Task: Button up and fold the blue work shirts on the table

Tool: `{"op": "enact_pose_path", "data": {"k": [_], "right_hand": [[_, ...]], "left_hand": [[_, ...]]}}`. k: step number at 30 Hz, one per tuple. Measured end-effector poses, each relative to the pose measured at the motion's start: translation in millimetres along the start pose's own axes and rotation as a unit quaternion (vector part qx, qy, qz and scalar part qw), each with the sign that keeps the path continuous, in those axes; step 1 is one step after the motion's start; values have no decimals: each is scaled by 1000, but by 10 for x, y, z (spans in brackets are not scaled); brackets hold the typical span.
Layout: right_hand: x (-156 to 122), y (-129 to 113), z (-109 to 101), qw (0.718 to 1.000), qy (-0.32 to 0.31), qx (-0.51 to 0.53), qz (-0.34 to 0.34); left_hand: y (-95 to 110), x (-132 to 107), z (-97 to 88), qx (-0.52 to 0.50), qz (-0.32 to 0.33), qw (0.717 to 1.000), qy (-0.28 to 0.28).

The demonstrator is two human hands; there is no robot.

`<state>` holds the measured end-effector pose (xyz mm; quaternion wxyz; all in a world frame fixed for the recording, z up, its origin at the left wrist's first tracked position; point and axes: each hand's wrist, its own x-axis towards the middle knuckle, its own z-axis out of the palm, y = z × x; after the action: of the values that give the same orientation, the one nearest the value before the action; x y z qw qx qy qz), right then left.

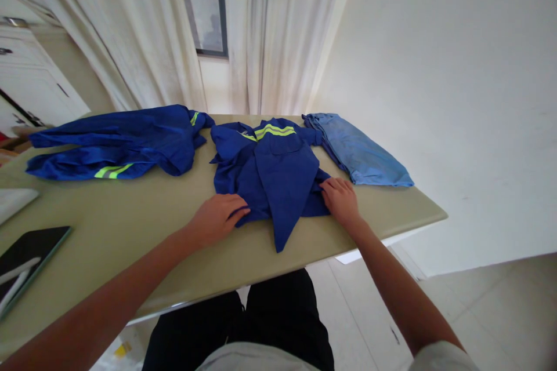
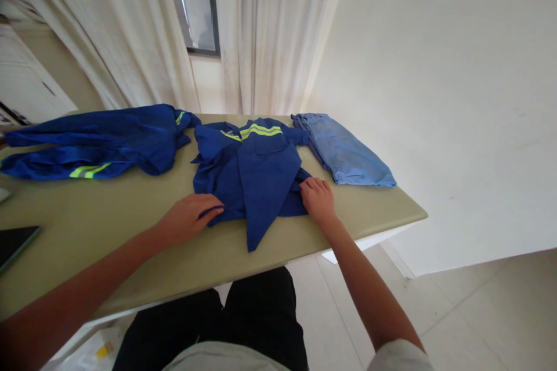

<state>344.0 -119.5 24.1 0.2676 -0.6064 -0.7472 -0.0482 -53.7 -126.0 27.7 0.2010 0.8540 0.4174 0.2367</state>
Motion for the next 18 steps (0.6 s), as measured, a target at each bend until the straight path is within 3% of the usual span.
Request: {"op": "enact_pose_path", "data": {"k": [2, 5, 7, 9, 11, 13, 15, 16, 18], "right_hand": [[77, 100, -31, 993, 88, 52, 55], [90, 357, -164, 942, 256, 136, 168], [5, 487, -237, 925, 272, 164, 209], [-120, 510, -256, 942, 232, 151, 190], [-230, 431, -233, 974, 165, 97, 121], [-278, 320, -200, 995, 87, 36, 44], [-258, 260, -191, 999, 50, 12, 9], [-236, 265, -202, 997, 75, 16, 18], [-208, 335, -251, 975, 200, 43, 83]], "left_hand": [[-60, 174, -151, -91, -94, 987, 91], [-129, 309, -424, -258, -218, 916, 215], [-148, 249, -536, -316, -249, 875, 270], [-145, 98, -553, -281, -225, 885, 296], [-127, -81, -482, -196, -148, 941, 235], [-103, -232, -357, -105, -56, 988, 96], [-89, -335, -219, -22, 1, 1000, -18], [-89, -373, -156, 15, 14, 999, -46], [-103, -443, -61, 65, 30, 995, -66]]}}
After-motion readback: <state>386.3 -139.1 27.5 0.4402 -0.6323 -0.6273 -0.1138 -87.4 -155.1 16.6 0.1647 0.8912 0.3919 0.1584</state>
